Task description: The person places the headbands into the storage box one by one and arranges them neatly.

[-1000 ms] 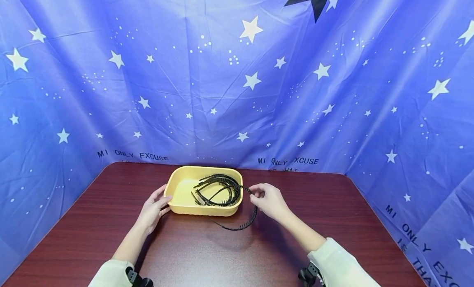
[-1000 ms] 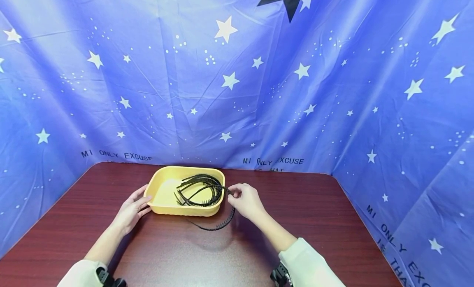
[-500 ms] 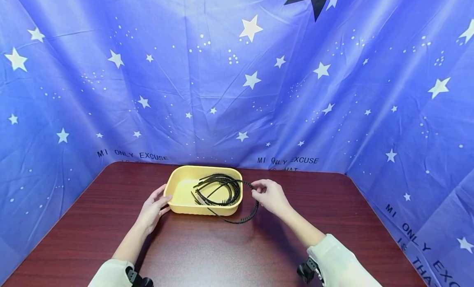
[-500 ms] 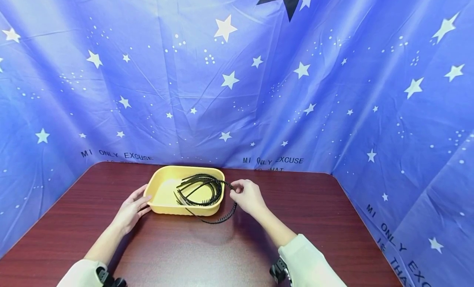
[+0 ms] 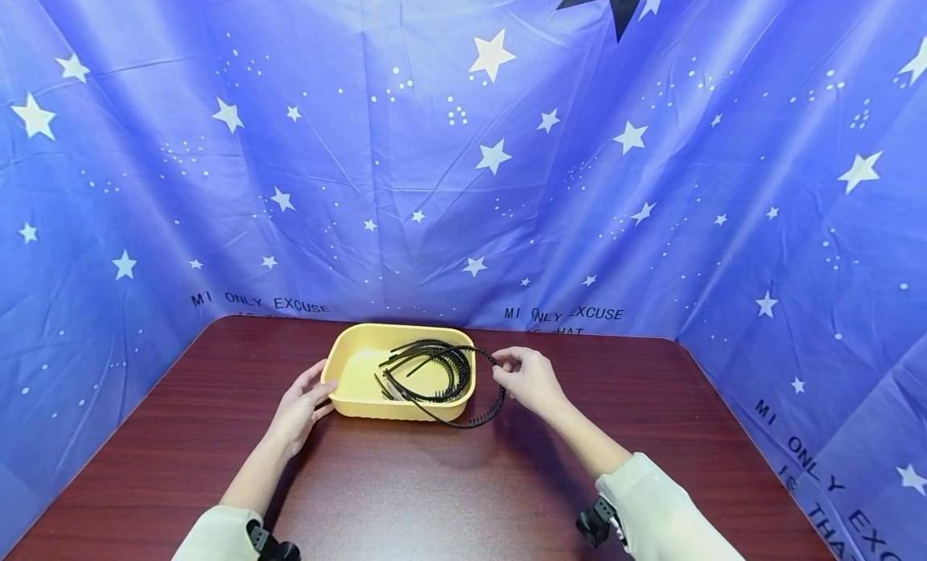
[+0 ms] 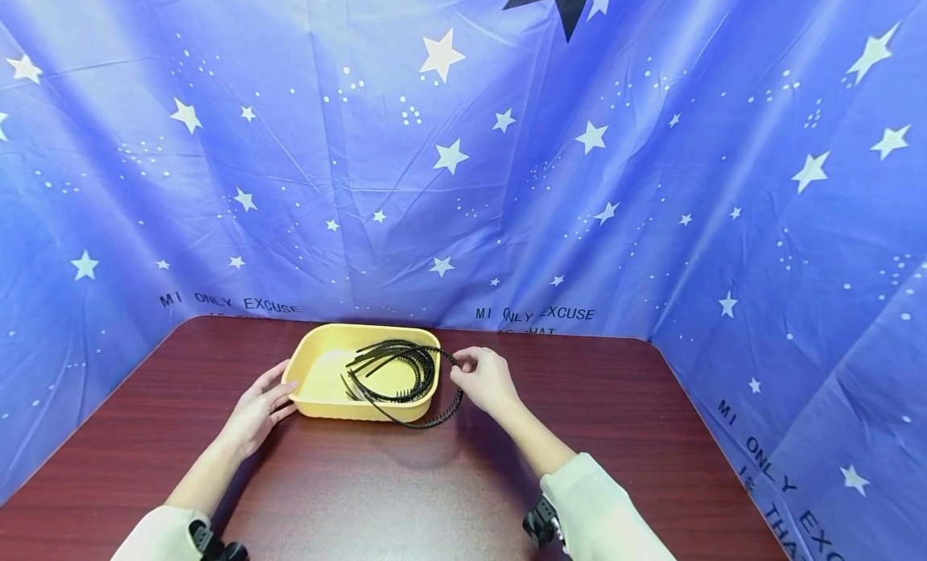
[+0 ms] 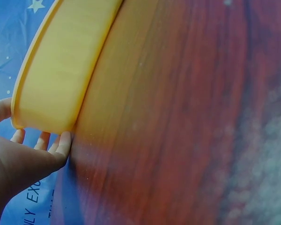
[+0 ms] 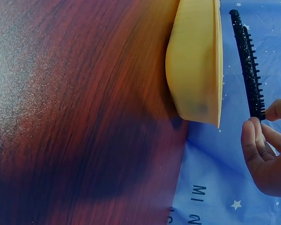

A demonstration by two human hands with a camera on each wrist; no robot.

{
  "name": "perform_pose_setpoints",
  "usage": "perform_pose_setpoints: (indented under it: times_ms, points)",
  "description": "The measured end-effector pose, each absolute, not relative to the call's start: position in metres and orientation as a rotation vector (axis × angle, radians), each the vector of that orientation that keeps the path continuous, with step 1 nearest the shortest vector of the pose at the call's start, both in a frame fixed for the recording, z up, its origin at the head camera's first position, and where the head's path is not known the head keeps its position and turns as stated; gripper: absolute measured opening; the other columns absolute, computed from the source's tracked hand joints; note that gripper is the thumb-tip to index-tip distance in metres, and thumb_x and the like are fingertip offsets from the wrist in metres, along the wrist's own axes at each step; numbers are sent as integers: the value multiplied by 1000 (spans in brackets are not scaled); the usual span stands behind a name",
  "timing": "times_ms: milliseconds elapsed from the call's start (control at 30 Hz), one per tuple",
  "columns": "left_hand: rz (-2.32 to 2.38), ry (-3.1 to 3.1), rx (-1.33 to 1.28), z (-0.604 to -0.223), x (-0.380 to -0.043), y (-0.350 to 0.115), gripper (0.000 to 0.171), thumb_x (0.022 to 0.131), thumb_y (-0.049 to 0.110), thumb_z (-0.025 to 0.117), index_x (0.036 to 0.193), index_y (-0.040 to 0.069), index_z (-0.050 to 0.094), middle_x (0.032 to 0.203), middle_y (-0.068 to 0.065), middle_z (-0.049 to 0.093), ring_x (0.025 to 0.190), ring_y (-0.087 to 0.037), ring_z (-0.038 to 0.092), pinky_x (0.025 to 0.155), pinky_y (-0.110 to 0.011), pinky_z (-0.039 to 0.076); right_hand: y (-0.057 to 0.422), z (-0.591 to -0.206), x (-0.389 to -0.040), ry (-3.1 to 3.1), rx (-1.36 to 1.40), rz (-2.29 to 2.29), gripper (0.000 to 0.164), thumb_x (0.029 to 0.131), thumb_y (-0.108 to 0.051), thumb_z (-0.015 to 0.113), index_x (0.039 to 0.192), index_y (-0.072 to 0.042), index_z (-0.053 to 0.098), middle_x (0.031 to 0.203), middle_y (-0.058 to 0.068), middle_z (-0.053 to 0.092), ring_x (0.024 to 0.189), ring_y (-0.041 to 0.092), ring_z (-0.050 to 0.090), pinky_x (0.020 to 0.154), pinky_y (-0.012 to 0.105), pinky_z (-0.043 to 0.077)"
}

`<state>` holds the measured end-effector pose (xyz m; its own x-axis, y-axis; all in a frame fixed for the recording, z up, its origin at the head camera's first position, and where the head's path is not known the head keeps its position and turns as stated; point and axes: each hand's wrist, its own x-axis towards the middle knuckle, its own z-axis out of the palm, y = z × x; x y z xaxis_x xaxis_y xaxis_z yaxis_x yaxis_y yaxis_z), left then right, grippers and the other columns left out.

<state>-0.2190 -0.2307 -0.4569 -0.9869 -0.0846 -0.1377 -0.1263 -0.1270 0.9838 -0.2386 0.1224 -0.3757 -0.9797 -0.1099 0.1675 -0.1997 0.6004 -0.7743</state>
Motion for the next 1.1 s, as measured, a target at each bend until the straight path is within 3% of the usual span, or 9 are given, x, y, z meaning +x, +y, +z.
perform_pose_setpoints:
  times_ms: [200,367,667,1100]
  points:
    - [2332,2051,-243,-457,-219,-230,61,95,12,51,148,9,21,103,8,51,89,3,59,81,-20,49,121,-377,-243,-2713,248,1354,24,77,-7,63,100,-6,69,70,1,57,46,9,51,45,24,43]
    - [2323,2060,-246,-456,-219,-230,62,94,13,52,148,10,21,110,3,49,93,1,59,81,-20,49,120,-376,-245,-2710,233,1378,24,78,-7,63,100,-5,69,70,1,57,46,9,51,44,22,42]
    - [2334,2053,-236,-455,-218,-229,63,93,12,54,148,8,22,105,5,52,95,-2,60,81,-21,50,117,-377,-249,-2690,213,1435,23,78,-7,62,100,-4,69,71,3,59,54,28,61,46,24,45]
    - [2323,2051,-268,-455,-218,-229,62,94,13,52,148,11,22,110,2,50,96,-2,59,82,-21,49,110,-377,-254,-2684,186,1458,25,78,-7,62,102,-4,69,72,3,58,49,15,57,47,24,47]
